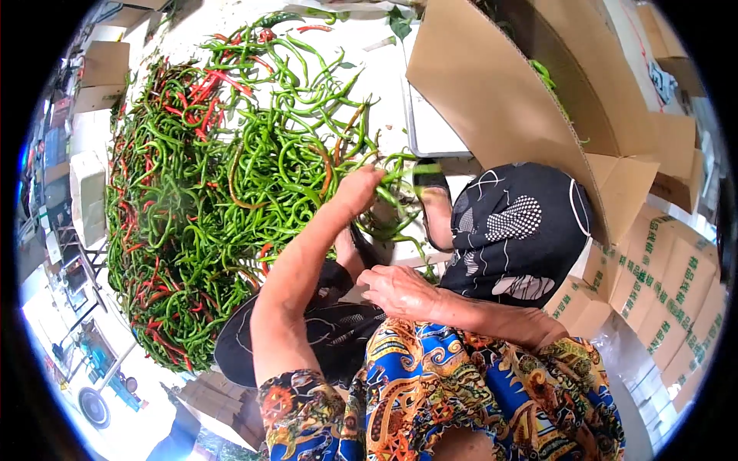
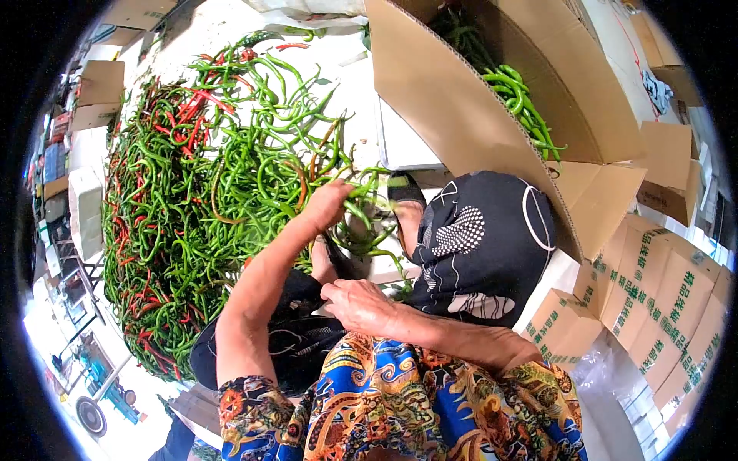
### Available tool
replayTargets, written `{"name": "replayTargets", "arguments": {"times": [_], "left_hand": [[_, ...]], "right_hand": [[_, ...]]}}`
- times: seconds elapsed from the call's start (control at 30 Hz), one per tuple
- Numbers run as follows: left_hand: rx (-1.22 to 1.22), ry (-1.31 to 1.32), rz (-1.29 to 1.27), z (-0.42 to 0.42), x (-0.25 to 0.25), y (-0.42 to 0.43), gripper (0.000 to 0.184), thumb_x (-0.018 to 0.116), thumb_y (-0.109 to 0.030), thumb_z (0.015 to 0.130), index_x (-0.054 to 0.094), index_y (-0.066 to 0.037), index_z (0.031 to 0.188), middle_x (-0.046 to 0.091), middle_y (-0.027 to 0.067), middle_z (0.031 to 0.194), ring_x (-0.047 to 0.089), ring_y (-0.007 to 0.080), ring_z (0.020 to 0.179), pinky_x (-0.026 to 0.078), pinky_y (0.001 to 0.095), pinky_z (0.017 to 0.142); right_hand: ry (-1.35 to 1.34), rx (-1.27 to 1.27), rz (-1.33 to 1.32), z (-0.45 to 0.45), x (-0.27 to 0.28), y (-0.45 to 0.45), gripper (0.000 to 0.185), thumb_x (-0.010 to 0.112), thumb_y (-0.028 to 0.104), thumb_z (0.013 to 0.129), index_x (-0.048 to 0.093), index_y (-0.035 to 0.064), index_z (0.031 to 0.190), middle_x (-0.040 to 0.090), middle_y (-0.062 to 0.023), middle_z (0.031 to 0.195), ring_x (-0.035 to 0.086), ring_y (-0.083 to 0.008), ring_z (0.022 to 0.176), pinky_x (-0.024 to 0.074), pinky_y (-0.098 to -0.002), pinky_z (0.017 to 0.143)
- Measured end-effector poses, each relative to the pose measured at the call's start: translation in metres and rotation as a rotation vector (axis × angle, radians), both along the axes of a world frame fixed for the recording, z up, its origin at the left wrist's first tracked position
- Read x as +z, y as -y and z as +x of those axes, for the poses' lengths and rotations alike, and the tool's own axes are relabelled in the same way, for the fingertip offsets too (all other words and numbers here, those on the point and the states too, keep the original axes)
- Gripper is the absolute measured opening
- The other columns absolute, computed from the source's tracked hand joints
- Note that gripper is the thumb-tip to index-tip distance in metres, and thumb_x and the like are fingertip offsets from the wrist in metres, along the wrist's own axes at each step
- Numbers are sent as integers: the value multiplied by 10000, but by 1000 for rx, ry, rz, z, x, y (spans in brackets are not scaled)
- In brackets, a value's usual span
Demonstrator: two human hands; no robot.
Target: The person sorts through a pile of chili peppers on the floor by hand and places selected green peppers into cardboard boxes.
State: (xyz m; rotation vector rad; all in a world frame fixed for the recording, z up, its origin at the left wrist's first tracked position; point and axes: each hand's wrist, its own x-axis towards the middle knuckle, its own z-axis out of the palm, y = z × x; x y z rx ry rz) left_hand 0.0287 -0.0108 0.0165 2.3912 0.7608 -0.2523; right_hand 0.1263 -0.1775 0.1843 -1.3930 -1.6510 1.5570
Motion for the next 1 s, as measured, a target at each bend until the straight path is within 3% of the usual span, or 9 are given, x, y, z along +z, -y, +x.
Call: {"name": "replayTargets", "arguments": {"times": [0.07,0.1,0.2,0.3,0.43,0.47,0.53,0.83,1.0], "left_hand": [[288,180,-368,-5,42,-23,278,658,-66,784,611,-68,1058,655,92,880,635,220,776,532,338,726],[548,205,-723,-7,62,-35,247,652,-89,827,609,-37,1065,685,74,875,628,150,772,521,296,718],[944,530,-1184,-16,138,-62,314,644,-86,829,603,32,1117,687,109,938,664,177,825,548,305,716],[905,700,-1380,-29,192,-69,406,644,-150,854,544,9,1213,673,127,951,651,170,780,568,317,717],[807,897,-1348,-27,233,-46,546,675,-227,842,474,12,1290,635,135,1030,630,183,795,538,324,739],[817,936,-1379,-25,239,-39,543,673,-222,843,470,10,1289,634,142,1031,630,193,797,536,319,748],[775,970,-1419,-25,241,-31,522,661,-209,849,470,7,1284,634,146,1034,631,204,803,536,321,762],[779,980,-1673,-27,242,1,439,540,-145,937,441,70,1306,645,210,1041,688,282,877,588,344,775],[851,900,-1592,-25,242,4,418,558,-206,932,483,20,1275,643,150,950,643,223,709,550,309,658]], "right_hand": [[-1,8,6,0,-3,1,161,618,142,845,569,17,936,619,-180,833,623,-391,815,498,-467,686],[-16,-16,32,0,-8,2,159,618,140,844,575,18,936,620,-178,833,624,-388,819,498,-465,691],[-82,-173,39,1,-10,2,144,637,149,831,621,39,923,608,-144,826,622,-328,761,500,-420,681],[-104,-425,-48,3,-8,-7,190,658,147,825,628,46,983,587,-113,851,615,-223,697,498,-343,668],[-478,-557,-288,16,-17,-18,396,584,142,925,480,-3,1279,561,-59,1187,537,-126,1028,444,-278,903],[-613,-533,-461,20,-7,-23,393,541,132,937,472,6,1302,554,-70,1229,540,-144,1081,439,-284,906],[-846,-487,-448,22,0,-25,401,540,181,933,486,27,1299,563,-49,1245,539,-137,1113,455,-283,883],[-981,-456,-125,52,55,-40,632,479,48,792,380,19,1415,457,-94,1402,442,-170,1252,346,-319,1020],[-745,-451,24,67,79,-36,574,493,25,833,406,9,1399,476,-100,1374,466,-157,1226,346,-297,1014]]}}
